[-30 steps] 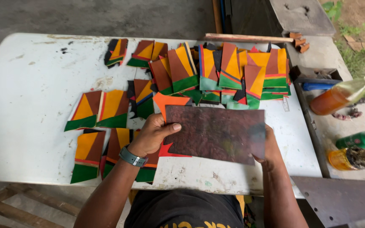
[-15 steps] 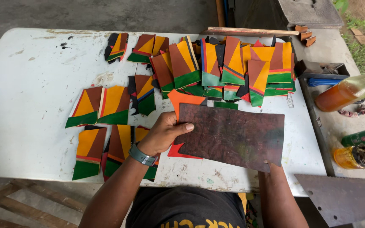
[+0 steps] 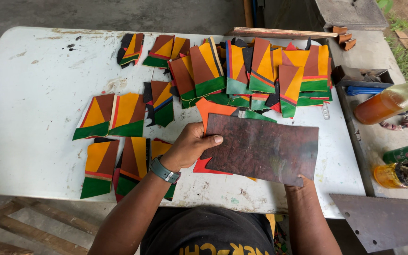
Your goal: The person holds a dark reddish-brown leather piece in one hand and repeatedly picks up colorful cut leather pieces from the table with the other hand, holds each against the dark piece to compare, then places it back on the table among the pile. The table is covered with many cut leather pieces in yellow, green, red, brown and black.
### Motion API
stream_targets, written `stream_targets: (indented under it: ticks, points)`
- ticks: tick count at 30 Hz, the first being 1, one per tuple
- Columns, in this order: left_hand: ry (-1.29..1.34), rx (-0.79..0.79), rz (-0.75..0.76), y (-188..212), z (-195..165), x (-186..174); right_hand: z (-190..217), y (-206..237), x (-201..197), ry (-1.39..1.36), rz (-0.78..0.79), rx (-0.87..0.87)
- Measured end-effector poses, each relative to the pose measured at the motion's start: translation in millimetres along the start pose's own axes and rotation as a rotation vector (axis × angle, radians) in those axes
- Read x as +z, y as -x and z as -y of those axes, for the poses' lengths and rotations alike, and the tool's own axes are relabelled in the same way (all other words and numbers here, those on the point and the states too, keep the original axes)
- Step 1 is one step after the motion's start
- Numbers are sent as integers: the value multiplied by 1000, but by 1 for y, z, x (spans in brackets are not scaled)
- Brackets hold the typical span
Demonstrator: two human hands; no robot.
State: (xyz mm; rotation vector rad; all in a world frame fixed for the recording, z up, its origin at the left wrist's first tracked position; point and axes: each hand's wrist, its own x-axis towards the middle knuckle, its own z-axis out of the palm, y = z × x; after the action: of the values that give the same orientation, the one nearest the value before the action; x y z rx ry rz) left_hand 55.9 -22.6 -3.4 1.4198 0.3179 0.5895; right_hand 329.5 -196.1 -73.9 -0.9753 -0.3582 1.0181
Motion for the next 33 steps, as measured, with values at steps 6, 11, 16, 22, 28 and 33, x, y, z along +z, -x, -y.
stream_targets:
  ticks: [6, 11, 16, 22, 28, 33]
  points:
    - [-120, 15, 10, -1, 0, -2, 2, -1, 2, 2, 0, -13]
    - [-251, -65, -33, 0, 1, 0, 4, -3, 3, 4, -3, -30]
    - [-175, 36, -17, -2, -2, 2, 0, 1, 2, 1, -2, -29]
    - [-151, 5, -38, 0, -5, -3, -1, 3, -1, 10, -3, -26]
    - [-151, 11, -29, 1, -2, -3, 0, 1, 0, 8, 1, -20]
    - [-148, -21, -40, 0, 3, 1, -3, 2, 2, 4, -1, -19]
